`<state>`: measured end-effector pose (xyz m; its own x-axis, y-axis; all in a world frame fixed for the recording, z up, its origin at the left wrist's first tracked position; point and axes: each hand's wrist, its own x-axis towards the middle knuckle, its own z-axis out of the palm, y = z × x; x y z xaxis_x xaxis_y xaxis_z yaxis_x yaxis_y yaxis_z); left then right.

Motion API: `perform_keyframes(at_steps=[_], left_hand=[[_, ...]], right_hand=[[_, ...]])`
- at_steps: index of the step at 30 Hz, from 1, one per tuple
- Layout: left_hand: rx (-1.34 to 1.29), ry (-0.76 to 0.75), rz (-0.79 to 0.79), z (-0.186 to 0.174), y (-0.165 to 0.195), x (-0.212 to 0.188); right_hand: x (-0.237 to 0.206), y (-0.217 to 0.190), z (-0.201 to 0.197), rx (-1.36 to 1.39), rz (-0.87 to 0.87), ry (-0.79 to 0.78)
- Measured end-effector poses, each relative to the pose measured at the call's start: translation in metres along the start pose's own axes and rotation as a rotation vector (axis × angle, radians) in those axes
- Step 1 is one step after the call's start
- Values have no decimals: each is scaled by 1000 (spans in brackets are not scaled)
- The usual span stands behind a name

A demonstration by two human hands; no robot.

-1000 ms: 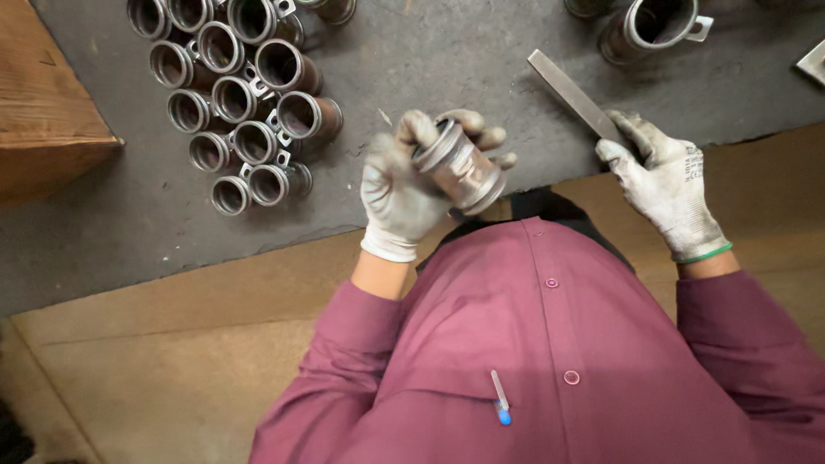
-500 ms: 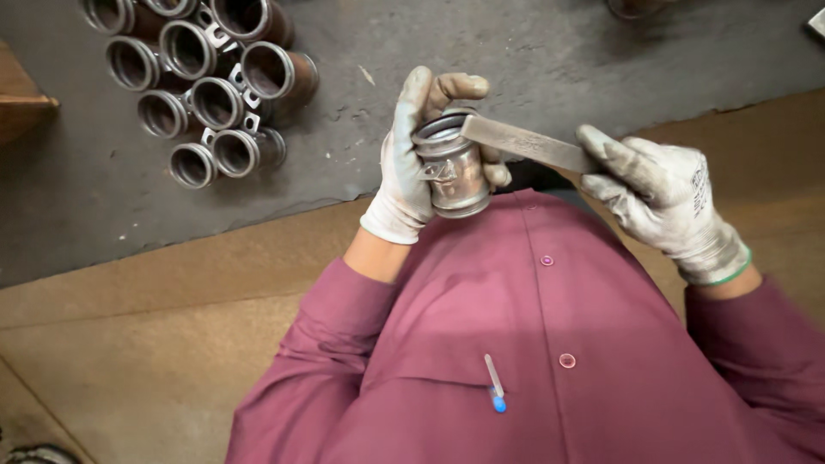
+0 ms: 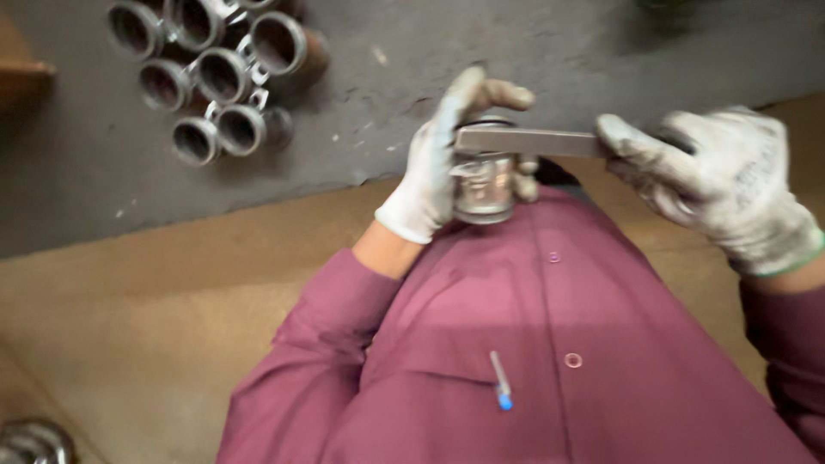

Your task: The person files the edges of cylindrical metal pipe fittings by hand at a workbench, holding each fitting in one gloved hand while running a flat file around its rim, then sets it with the finished pile. They briefly use a yellow power grinder on a fitting before resuming filing.

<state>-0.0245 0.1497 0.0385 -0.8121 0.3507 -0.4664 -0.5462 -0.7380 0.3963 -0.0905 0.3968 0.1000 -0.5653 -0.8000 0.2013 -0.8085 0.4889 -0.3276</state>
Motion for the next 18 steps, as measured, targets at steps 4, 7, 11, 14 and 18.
perform_keyframes(at_steps=[4,7,11,14,18], left_hand=[[238,135,1,10,-13,10],[150,37,-25,17,-6,6],[-36,-32,-77,4,3,-1],[-76,-49,-16,-4,12,-5],[-132,-78,201,-5,14,-3]], right_hand=[[-6,4,10,-276,-151,-32],[-10,10,9,-345,-168,28],[-42,34,5,-223,-18,11],[-71,39,29,26,337,28],[-86,46,63,391,621,63]])
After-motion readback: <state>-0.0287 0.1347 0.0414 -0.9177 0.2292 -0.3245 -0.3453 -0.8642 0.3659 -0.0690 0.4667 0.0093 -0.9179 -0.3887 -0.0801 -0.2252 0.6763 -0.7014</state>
